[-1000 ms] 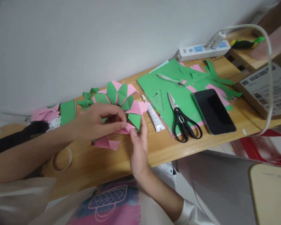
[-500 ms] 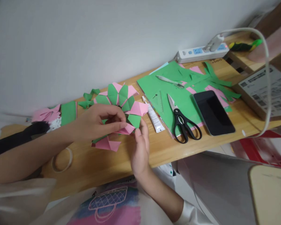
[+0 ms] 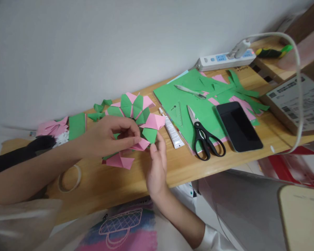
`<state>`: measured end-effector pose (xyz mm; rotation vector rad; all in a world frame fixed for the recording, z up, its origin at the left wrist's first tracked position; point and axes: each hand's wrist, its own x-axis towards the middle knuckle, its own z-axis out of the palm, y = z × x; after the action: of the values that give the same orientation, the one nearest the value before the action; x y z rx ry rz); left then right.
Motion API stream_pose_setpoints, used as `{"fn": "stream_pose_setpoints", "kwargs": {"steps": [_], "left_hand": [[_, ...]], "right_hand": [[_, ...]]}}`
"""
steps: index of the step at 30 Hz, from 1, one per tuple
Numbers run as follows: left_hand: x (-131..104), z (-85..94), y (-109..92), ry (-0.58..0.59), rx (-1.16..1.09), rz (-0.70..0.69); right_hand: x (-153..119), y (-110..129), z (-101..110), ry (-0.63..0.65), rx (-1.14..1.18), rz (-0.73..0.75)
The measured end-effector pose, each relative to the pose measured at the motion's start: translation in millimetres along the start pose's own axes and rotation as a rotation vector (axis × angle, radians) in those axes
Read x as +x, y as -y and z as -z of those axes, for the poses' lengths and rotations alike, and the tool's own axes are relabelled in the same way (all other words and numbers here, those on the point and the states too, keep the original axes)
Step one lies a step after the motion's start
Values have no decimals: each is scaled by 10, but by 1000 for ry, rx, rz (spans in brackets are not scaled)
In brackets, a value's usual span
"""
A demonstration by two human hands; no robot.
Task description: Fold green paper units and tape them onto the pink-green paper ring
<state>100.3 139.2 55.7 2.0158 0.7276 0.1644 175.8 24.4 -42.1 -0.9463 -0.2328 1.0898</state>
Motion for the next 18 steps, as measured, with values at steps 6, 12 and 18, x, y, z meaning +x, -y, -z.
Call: {"fn": "stream_pose_setpoints", "kwargs": {"steps": [6,12,18], "left_hand": [[7,4,-15,9,0,15],[-1,-1,-12,9,5,8],[4,7,-10,7,10,0]], "right_hand": [[4,-7,1,-6,-19,12],[10,-19,11,2,-10,8],[9,-15,12,4,-9,7]]}}
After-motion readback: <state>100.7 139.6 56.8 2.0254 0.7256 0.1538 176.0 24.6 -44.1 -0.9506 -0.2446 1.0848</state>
